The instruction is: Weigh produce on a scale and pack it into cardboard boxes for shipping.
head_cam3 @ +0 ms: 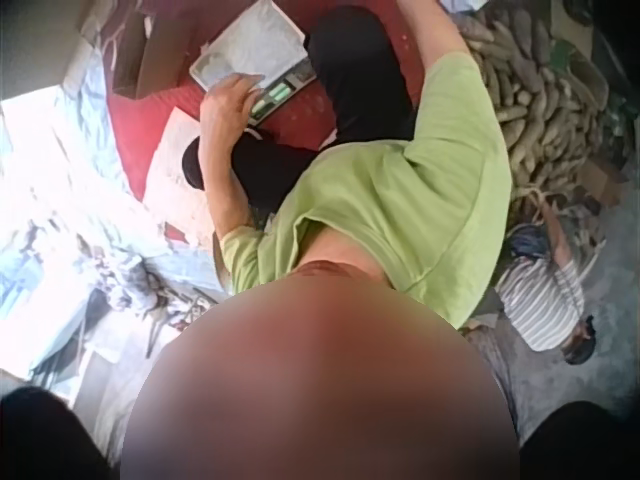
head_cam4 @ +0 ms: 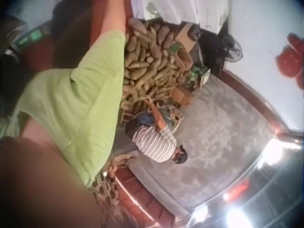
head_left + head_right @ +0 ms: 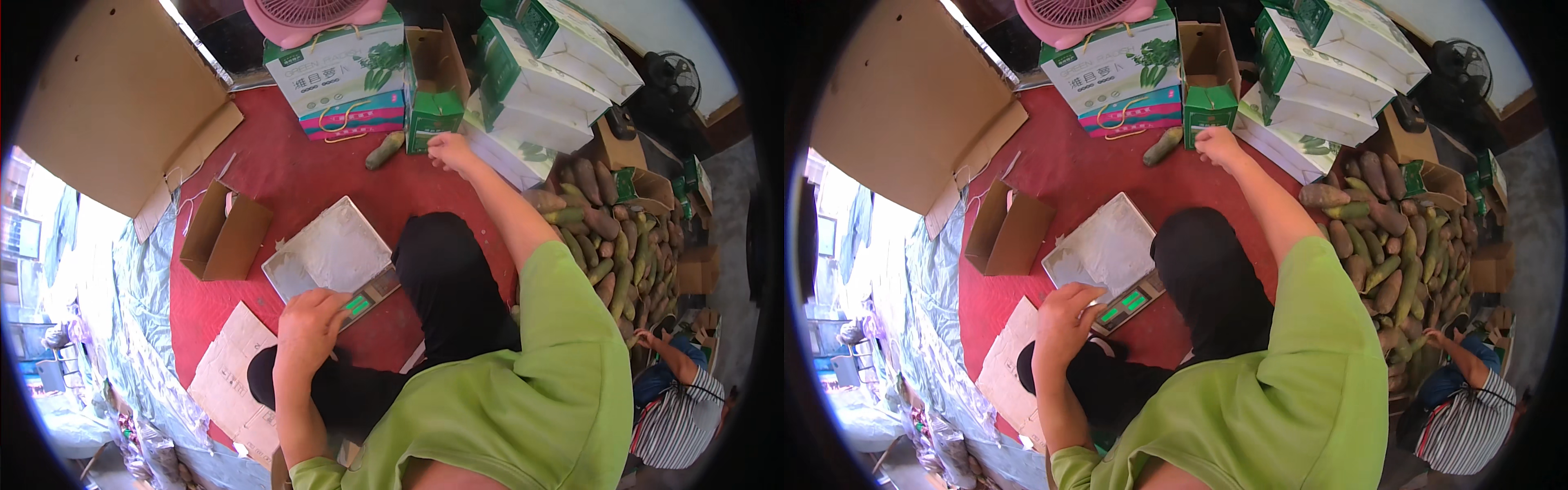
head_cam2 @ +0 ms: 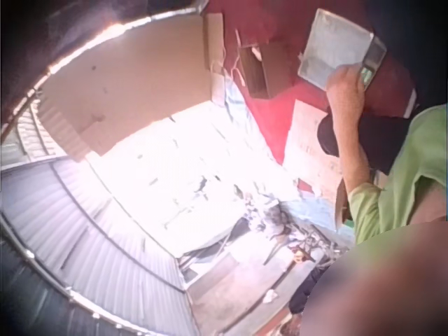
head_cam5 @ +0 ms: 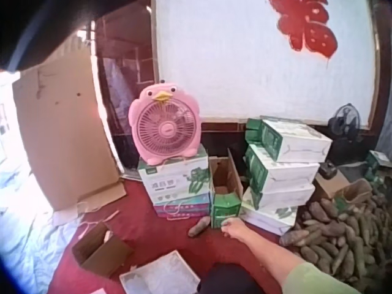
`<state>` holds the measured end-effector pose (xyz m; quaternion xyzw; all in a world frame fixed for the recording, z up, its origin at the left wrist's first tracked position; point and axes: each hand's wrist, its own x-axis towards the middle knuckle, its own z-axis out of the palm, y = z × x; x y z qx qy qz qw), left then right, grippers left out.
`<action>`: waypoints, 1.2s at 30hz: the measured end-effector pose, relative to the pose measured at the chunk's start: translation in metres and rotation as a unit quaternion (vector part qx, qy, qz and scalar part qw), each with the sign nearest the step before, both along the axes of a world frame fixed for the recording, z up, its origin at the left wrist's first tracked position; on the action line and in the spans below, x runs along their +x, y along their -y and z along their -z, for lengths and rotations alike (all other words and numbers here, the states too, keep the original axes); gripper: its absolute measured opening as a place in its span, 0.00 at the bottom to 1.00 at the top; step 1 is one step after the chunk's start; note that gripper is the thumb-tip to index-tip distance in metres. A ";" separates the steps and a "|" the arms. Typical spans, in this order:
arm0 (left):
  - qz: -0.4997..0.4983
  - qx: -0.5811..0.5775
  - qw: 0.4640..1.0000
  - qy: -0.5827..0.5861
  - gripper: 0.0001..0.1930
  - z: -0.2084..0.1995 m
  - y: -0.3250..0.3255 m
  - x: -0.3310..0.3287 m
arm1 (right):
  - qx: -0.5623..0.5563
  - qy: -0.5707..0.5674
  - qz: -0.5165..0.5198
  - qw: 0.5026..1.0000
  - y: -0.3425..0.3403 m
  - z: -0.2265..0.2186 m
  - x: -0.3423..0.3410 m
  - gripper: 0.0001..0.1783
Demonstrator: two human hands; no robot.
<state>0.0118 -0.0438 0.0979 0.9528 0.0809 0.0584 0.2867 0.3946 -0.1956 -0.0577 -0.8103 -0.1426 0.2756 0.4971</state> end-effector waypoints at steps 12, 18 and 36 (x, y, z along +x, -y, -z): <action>-0.050 0.028 0.976 -0.209 0.12 0.060 -0.019 0.007 | 0.084 -0.184 0.193 0.960 -0.027 0.081 0.058 0.37; -0.064 0.023 0.970 -0.232 0.12 0.058 -0.019 0.016 | 0.132 -0.238 0.188 0.944 -0.046 0.088 0.070 0.44; -0.063 0.032 0.976 -0.204 0.14 0.050 -0.009 -0.002 | 0.361 -0.257 0.338 0.830 0.124 0.088 -0.075 0.19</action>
